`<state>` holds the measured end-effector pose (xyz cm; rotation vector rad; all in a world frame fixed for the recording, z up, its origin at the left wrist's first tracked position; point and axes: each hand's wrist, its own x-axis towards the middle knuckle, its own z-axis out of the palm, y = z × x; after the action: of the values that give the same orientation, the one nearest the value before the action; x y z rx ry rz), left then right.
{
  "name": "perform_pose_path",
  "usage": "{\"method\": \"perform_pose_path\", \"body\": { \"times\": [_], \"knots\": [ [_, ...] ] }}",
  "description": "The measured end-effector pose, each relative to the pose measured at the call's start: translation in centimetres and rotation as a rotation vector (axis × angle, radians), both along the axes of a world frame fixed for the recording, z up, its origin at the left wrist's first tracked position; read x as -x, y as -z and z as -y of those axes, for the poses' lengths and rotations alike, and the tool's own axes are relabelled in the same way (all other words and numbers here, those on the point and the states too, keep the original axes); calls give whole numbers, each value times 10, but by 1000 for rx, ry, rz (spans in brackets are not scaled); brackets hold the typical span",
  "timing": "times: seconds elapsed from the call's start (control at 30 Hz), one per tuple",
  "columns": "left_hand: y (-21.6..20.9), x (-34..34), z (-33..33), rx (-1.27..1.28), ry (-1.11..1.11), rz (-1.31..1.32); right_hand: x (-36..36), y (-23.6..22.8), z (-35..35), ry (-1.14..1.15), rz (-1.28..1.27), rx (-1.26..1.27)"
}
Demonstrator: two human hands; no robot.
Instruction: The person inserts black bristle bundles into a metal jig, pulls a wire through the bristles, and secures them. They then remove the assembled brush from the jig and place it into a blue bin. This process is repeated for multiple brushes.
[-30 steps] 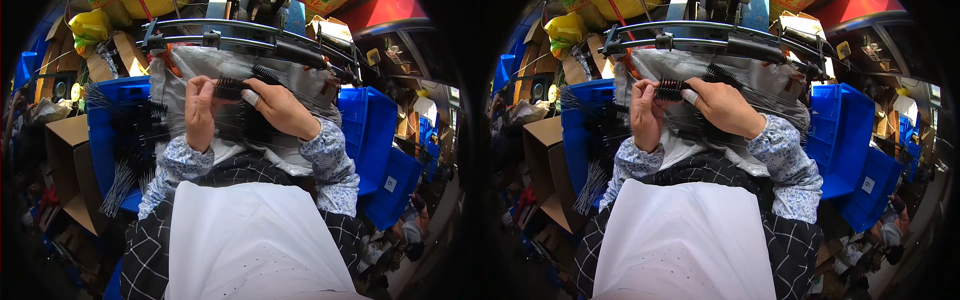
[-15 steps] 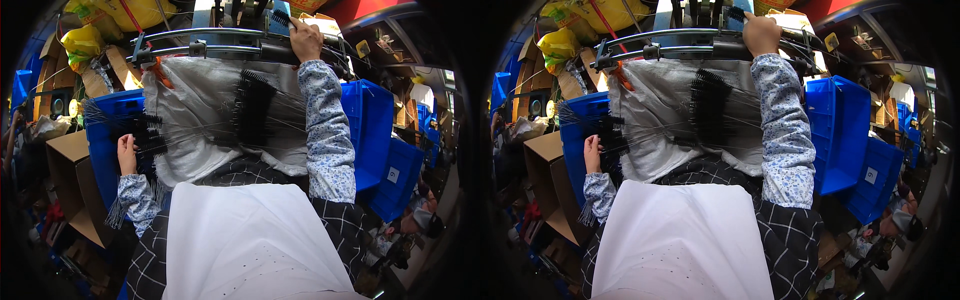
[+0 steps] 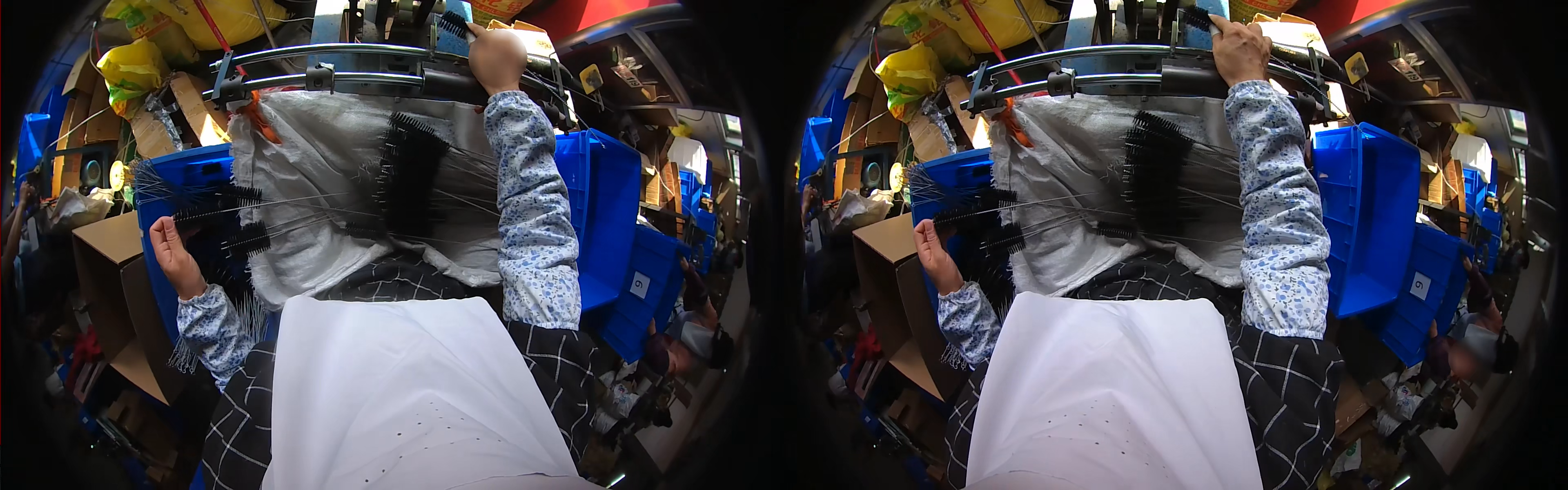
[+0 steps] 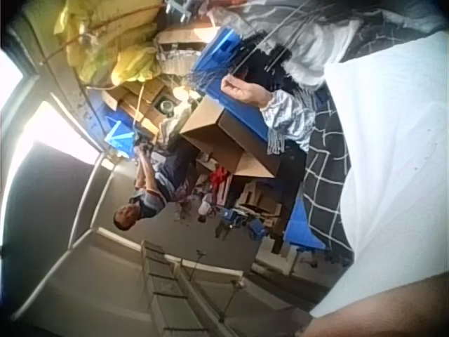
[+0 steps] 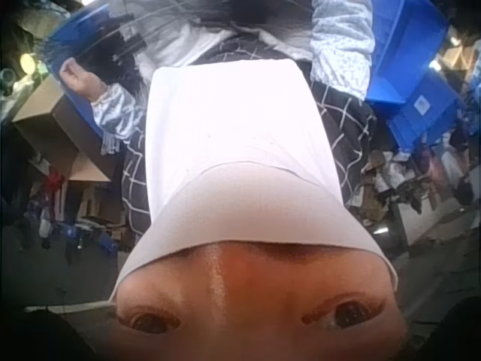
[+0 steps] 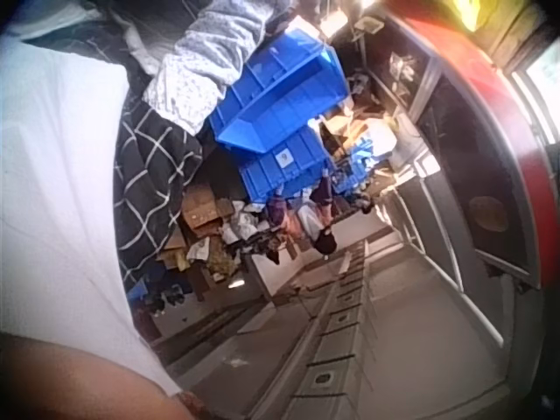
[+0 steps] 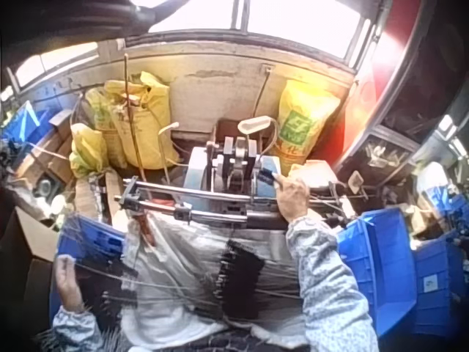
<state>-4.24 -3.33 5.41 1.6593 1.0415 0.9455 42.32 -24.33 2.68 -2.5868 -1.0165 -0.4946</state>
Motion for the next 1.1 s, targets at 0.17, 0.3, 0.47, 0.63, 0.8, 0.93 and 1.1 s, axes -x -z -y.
{"method": "perform_pose_path", "body": {
  "times": [0.17,0.3,0.47,0.63,0.8,0.93,1.1],
  "knots": [
    [-36,-2,-1,-100,-208,319,1,-2,-1,11,-6,34],
    [-49,-3,-2,-155,-282,422,-6,-2,-1,30,-26,99],
    [-22,-2,-4,-943,-351,-264,-40,25,-7,-84,51,121],
    [-20,-18,9,-420,-242,392,-29,19,-4,-45,111,131],
    [-33,-27,12,-1113,-397,-576,-8,3,22,219,-61,66],
    [-31,-38,9,-1042,-405,-496,-3,-1,20,147,-115,-39],
    [-30,-30,9,-794,-364,-135,5,7,-2,71,-144,-138]
  ]
}}
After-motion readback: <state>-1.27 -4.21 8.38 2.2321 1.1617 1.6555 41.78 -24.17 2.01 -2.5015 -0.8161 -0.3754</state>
